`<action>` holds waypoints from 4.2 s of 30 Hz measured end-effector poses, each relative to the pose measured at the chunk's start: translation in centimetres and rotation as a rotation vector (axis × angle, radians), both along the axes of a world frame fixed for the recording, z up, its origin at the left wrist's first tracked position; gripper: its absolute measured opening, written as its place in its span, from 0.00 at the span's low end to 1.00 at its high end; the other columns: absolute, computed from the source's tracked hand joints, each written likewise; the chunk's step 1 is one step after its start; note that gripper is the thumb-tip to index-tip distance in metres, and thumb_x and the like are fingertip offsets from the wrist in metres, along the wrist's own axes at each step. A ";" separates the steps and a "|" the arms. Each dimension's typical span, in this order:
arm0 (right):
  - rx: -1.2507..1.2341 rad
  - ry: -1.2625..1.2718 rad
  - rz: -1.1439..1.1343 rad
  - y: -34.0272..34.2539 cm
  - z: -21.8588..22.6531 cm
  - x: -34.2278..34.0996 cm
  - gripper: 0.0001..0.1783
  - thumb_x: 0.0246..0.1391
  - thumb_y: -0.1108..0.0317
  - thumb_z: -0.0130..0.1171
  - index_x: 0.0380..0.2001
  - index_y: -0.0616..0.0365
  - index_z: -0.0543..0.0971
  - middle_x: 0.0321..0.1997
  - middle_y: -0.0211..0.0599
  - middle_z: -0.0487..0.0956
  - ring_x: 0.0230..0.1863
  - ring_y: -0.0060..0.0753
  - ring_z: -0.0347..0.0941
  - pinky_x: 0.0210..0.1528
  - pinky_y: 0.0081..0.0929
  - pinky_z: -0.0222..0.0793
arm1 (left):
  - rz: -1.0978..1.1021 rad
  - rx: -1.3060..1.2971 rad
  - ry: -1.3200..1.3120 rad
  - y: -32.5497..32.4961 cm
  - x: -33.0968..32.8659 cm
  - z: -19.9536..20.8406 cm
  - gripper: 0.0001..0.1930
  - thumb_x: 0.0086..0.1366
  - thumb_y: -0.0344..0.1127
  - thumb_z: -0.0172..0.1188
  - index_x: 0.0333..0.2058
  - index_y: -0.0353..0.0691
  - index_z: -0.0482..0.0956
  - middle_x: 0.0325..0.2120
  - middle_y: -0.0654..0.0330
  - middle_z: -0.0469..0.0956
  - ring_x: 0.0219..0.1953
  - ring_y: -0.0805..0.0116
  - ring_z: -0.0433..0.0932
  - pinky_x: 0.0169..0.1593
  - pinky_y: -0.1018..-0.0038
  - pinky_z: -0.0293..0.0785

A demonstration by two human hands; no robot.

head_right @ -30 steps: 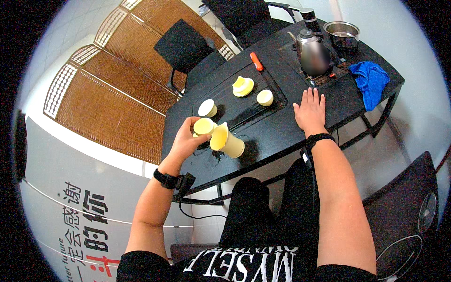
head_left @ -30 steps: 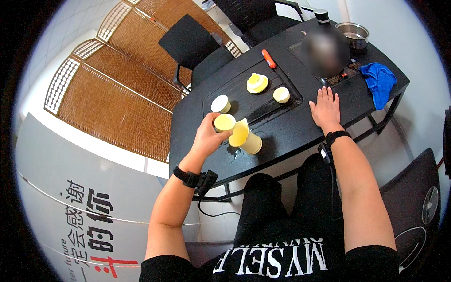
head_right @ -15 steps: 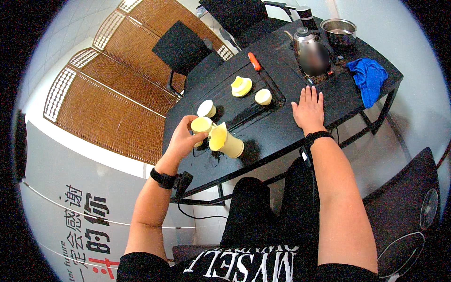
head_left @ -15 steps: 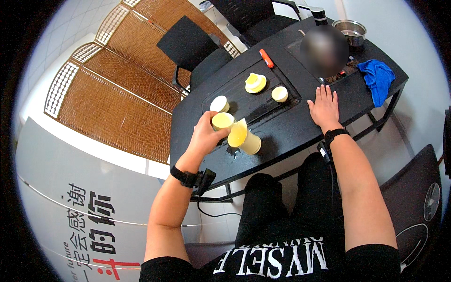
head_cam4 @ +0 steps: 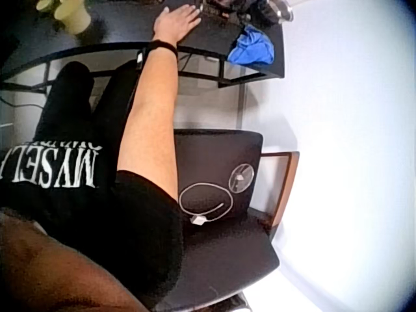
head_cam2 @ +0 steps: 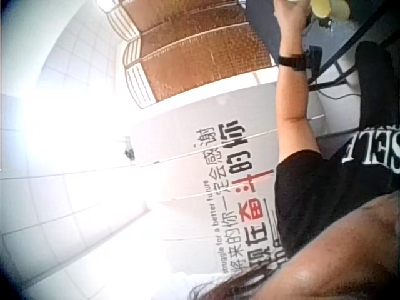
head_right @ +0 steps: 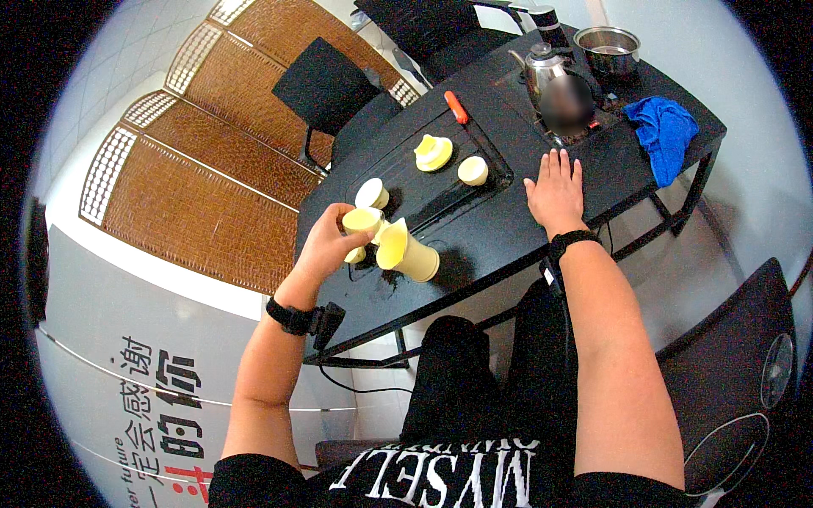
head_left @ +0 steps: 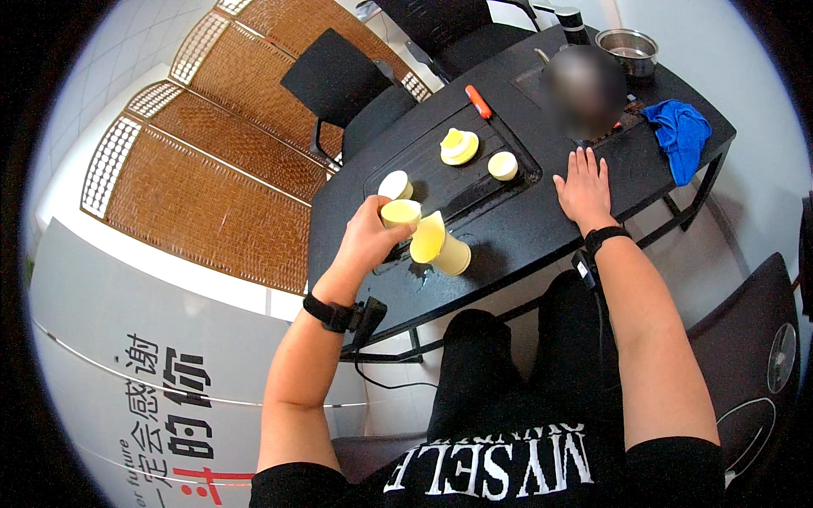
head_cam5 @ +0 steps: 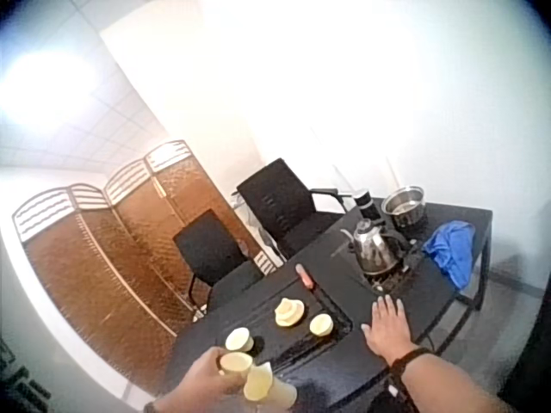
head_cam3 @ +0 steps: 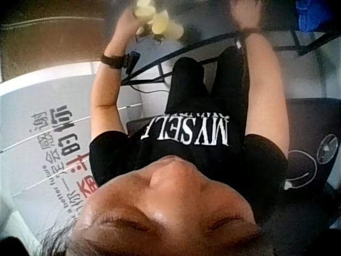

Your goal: The person prepares and pours tea by lifting a pitcher and pouring the liquid into several small tea cups arranged on a black tray, then wipes the tray surface with a blue cloth.

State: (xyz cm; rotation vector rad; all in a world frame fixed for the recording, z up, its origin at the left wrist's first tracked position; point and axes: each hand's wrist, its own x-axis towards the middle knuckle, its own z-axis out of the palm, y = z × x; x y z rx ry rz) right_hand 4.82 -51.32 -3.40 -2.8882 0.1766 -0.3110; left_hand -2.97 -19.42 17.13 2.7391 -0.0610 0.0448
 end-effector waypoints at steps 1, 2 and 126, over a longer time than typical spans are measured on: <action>0.001 -0.002 0.000 0.0 0.0 0.0 0.36 0.67 0.48 0.40 0.69 0.63 0.58 0.75 0.44 0.54 0.77 0.42 0.43 0.76 0.46 0.33 | 0.004 -0.007 0.006 0.2 0.2 -0.1 0.27 0.54 0.37 0.72 0.50 0.32 0.72 0.41 0.54 0.80 0.44 0.66 0.79 0.51 0.71 0.73; 0.003 -0.003 -0.001 0.1 0.0 0.0 0.36 0.67 0.48 0.40 0.69 0.63 0.58 0.75 0.44 0.54 0.77 0.42 0.43 0.76 0.46 0.33 | -0.004 0.006 0.001 0.4 0.4 -0.2 0.27 0.54 0.37 0.72 0.50 0.32 0.72 0.41 0.54 0.80 0.44 0.67 0.79 0.51 0.72 0.73; -0.084 -0.005 0.016 0.4 0.2 0.0 0.36 0.67 0.48 0.40 0.69 0.63 0.59 0.75 0.46 0.56 0.77 0.44 0.44 0.76 0.48 0.37 | -0.561 -0.118 0.323 4.4 16.9 -13.5 0.37 0.46 0.16 0.70 0.56 0.42 0.68 0.48 0.61 0.75 0.52 0.67 0.74 0.54 0.70 0.75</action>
